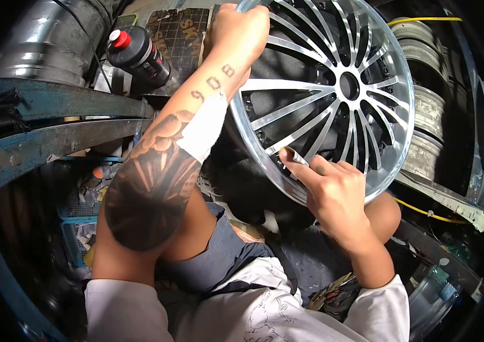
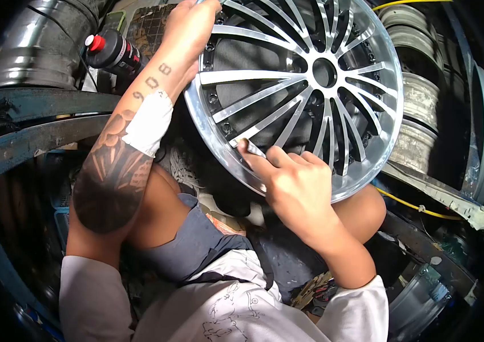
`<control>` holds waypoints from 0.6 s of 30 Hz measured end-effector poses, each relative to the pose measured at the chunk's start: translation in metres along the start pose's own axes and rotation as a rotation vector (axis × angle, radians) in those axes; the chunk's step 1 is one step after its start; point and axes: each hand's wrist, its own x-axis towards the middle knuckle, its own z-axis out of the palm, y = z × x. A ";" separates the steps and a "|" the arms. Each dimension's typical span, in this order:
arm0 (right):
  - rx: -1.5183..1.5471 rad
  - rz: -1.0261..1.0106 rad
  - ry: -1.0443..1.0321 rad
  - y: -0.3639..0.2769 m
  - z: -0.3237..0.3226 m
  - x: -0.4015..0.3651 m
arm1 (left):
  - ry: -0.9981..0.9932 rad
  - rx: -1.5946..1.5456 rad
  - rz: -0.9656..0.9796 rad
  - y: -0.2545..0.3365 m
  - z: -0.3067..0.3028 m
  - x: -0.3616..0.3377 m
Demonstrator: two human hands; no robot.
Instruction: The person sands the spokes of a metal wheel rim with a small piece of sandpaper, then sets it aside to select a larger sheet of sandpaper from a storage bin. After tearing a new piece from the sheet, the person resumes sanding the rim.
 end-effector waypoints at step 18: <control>0.009 0.027 0.007 0.008 0.038 0.003 | 0.013 -0.143 0.021 -0.022 0.001 0.010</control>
